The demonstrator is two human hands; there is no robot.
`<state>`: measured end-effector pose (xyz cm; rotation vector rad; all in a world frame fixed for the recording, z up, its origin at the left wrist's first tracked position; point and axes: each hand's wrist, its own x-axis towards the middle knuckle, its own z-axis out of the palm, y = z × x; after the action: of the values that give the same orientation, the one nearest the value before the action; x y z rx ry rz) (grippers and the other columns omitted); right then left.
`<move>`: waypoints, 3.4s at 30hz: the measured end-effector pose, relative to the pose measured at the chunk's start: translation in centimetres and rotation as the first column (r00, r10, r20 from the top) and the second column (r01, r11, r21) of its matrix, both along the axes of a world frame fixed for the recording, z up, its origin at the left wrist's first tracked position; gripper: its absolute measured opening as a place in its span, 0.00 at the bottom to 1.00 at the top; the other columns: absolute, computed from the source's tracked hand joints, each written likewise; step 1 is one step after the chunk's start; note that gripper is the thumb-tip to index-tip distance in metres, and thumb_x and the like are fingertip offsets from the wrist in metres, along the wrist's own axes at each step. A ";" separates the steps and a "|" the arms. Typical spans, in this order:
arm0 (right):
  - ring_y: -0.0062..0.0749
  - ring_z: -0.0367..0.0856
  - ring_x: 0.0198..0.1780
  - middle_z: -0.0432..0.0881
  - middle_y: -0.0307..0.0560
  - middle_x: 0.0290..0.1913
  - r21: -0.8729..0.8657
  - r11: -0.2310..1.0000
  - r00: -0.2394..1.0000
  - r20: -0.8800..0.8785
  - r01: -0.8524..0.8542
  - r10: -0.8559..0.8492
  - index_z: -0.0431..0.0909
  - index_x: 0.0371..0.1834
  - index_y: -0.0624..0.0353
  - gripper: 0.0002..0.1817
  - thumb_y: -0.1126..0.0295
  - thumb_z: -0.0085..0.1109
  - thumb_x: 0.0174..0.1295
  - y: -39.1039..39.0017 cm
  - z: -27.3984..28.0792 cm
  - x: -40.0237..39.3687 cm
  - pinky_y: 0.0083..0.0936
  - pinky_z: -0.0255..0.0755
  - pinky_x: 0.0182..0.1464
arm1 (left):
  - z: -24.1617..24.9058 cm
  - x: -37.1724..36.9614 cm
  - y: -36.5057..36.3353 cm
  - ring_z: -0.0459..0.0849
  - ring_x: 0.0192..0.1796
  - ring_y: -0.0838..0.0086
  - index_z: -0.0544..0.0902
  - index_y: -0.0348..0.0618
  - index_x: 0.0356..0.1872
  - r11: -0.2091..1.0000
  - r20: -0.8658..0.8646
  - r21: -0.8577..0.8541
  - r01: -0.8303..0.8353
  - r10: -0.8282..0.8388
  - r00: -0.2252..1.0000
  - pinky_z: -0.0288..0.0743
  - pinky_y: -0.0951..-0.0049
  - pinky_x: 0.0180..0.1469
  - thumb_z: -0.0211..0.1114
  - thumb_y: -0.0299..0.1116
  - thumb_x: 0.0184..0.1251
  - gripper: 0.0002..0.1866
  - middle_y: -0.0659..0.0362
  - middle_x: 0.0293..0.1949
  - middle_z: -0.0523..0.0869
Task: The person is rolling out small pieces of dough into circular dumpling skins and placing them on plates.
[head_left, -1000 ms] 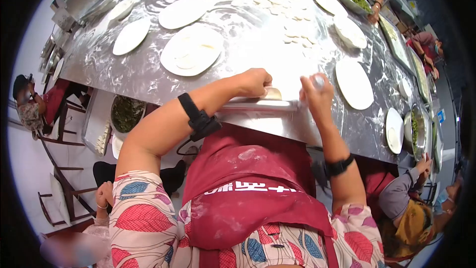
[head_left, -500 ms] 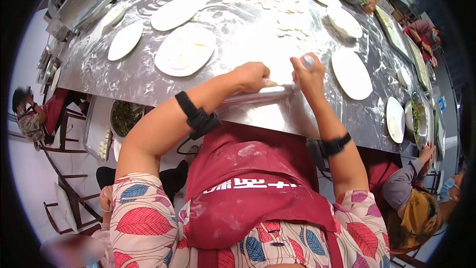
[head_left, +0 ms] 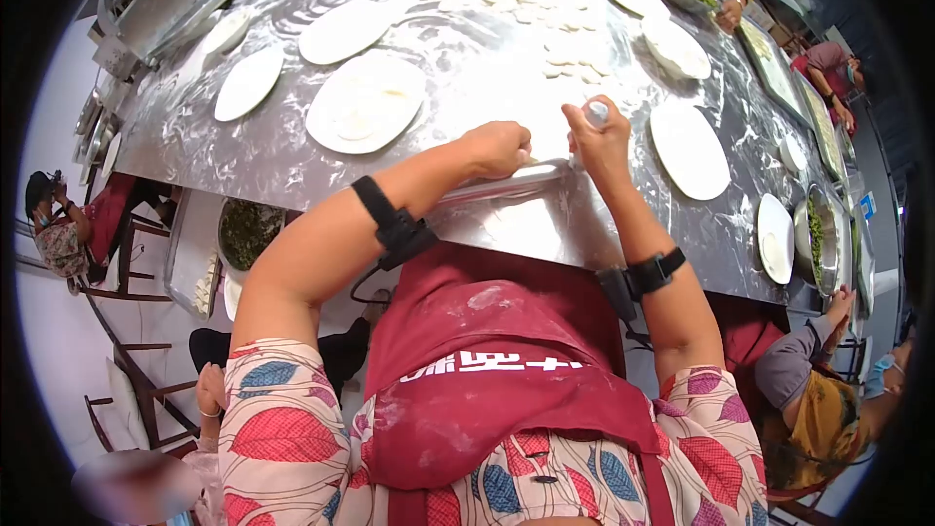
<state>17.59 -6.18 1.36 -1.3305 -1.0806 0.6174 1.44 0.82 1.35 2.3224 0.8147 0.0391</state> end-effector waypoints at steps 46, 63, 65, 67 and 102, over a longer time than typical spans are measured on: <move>0.16 0.65 0.14 0.70 0.36 0.16 -0.093 0.993 0.990 -0.115 0.077 -0.088 0.70 0.28 0.59 0.07 0.75 0.61 0.55 -1.2 -0.1 -0.4 0.16 0.57 0.14 | 0.5 -0.7 -0.8 0.83 0.41 0.56 0.83 0.37 0.36 0.988 -0.054 -0.089 -0.126 0.122 0.991 0.74 0.64 0.43 0.65 0.41 0.48 0.18 0.46 0.34 0.84; 0.20 0.70 0.18 0.72 0.41 0.16 -0.043 0.997 0.992 -0.107 -0.069 0.064 0.67 0.30 0.59 0.11 0.70 0.62 0.60 -8.8 -0.2 -0.7 0.16 0.63 0.20 | 5.3 -18.6 16.0 0.81 0.44 0.64 0.81 0.33 0.42 0.839 -0.051 0.173 -0.515 0.530 0.847 0.73 0.67 0.46 0.67 0.49 0.51 0.27 0.47 0.41 0.83; 0.19 0.71 0.18 0.72 0.40 0.17 -0.055 0.997 0.991 -0.123 -0.050 0.043 0.68 0.29 0.59 0.10 0.72 0.62 0.60 -8.8 -0.4 -0.8 0.16 0.63 0.21 | 7.4 -18.0 16.6 0.80 0.47 0.59 0.80 0.33 0.45 0.826 -0.092 0.310 -0.471 0.519 0.850 0.73 0.64 0.49 0.66 0.49 0.52 0.27 0.45 0.44 0.83; 0.18 0.71 0.18 0.73 0.39 0.17 -0.092 0.994 0.994 -0.100 -0.054 0.044 0.69 0.28 0.59 0.09 0.74 0.61 0.59 -8.7 -0.2 -0.9 0.15 0.64 0.20 | 7.8 -15.3 17.2 0.80 0.47 0.57 0.79 0.34 0.46 0.814 -0.112 0.390 -0.430 0.506 0.856 0.72 0.64 0.50 0.66 0.48 0.52 0.28 0.46 0.43 0.83; 0.16 0.71 0.19 0.74 0.36 0.18 -0.096 0.979 0.966 -0.205 -0.182 0.160 0.70 0.26 0.58 0.10 0.73 0.64 0.56 -9.6 -0.5 -0.1 0.17 0.65 0.21 | 4.9 6.2 2.7 0.78 0.36 0.58 0.77 0.44 0.32 0.705 0.279 0.703 0.092 -0.392 0.877 0.74 0.61 0.35 0.60 0.28 0.55 0.05 0.54 0.32 0.76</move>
<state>17.52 -15.77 0.82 -1.2515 -1.0166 0.9317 7.67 3.48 6.28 2.9246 0.2626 0.8130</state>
